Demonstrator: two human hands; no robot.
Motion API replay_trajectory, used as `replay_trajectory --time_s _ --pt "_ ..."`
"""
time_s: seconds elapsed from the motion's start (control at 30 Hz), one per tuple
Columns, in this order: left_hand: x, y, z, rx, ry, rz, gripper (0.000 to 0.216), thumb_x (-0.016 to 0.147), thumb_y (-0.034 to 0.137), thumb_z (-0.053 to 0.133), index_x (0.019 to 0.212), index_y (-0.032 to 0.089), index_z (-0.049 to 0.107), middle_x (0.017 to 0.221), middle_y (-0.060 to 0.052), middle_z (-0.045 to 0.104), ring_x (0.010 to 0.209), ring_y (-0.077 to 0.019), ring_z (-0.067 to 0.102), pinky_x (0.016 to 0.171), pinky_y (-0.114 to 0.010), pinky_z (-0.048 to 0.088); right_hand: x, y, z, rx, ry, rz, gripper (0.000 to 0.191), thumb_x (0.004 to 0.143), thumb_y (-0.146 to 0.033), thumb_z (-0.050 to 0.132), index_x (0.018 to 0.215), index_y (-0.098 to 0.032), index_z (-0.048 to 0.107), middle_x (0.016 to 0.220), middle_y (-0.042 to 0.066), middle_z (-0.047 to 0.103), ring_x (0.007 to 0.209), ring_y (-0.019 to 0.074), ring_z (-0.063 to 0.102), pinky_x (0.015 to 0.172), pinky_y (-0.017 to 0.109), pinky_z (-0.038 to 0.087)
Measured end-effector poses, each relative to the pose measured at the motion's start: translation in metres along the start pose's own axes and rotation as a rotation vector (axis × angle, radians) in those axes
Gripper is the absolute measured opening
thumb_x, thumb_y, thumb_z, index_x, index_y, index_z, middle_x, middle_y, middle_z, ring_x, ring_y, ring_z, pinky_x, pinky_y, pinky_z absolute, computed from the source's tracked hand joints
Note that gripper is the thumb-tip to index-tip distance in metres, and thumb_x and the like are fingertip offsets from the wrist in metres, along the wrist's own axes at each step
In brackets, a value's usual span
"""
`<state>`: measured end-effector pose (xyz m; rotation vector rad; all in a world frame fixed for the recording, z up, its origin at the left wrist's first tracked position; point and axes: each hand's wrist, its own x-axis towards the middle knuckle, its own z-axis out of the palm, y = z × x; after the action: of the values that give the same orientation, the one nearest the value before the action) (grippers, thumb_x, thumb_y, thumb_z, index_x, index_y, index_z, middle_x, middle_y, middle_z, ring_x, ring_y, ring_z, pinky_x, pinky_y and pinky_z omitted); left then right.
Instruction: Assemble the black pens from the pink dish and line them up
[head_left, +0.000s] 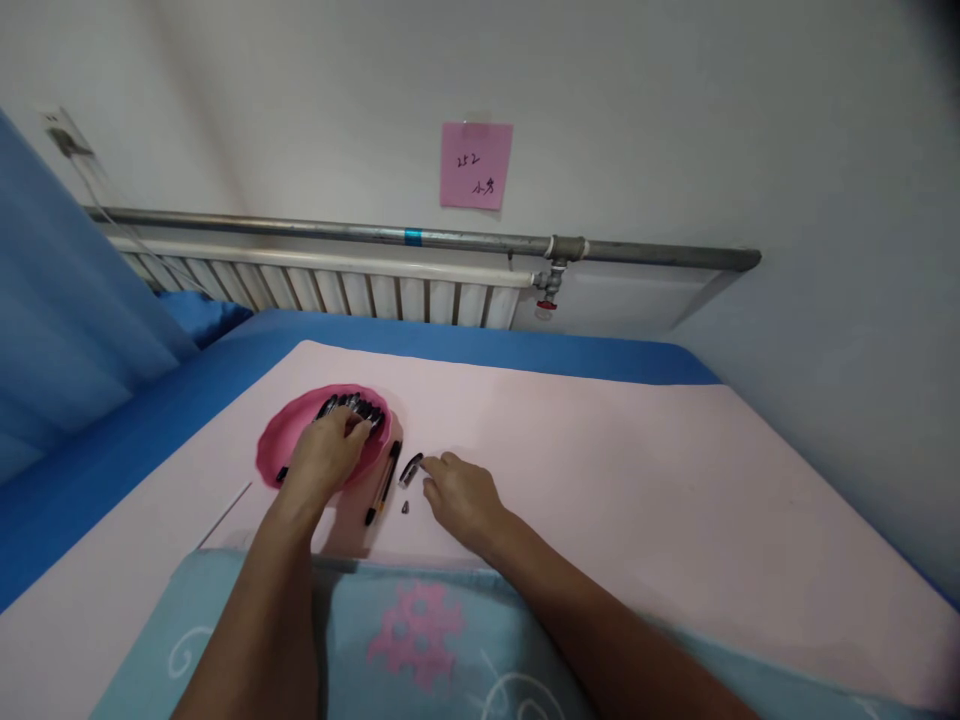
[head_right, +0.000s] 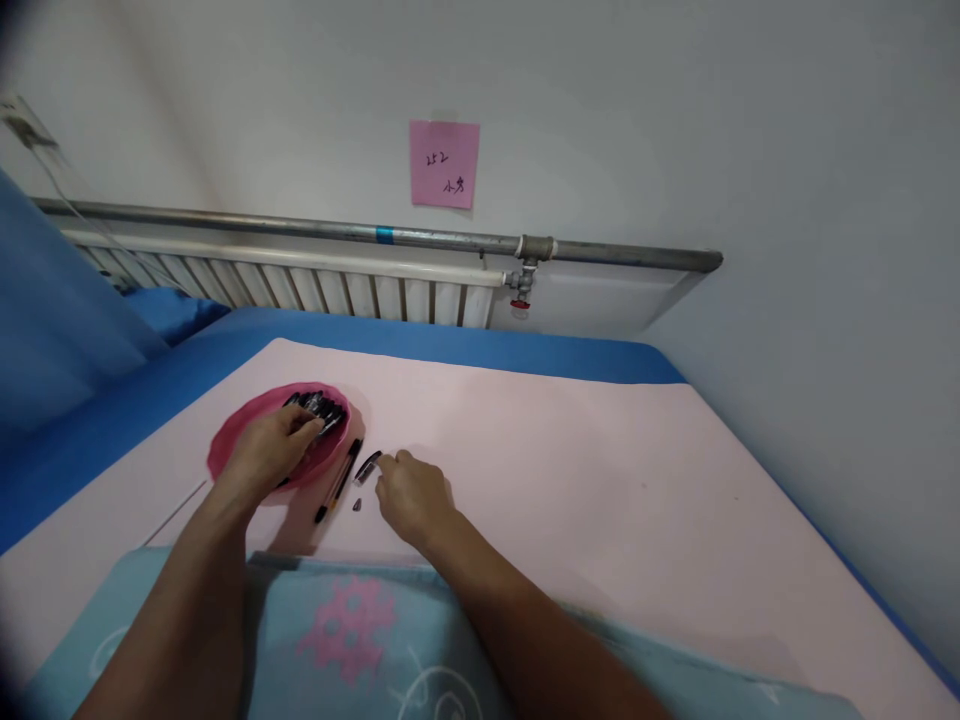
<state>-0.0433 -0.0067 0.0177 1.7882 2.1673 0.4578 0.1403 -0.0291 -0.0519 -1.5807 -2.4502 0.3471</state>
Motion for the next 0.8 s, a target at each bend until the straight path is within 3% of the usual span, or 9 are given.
replay_trajectory --time_s 0.8 --pt "-0.0036 0.0063 0.0007 -0.004 0.021 0.013 0.032 0.079 0.036 0.04 0.089 0.016 0.063 0.073 -0.007 0.067 0.069 -0.0209 0.061 0.063 -0.029 0.041 0.0048 -0.0056 0.0028 -0.038 0.015 -0.024 0.029 0.09 -0.039 0.032 0.108 -0.031 0.054 0.092 0.003 0.057 0.079 0.0168 0.057 0.06 0.025 0.036"
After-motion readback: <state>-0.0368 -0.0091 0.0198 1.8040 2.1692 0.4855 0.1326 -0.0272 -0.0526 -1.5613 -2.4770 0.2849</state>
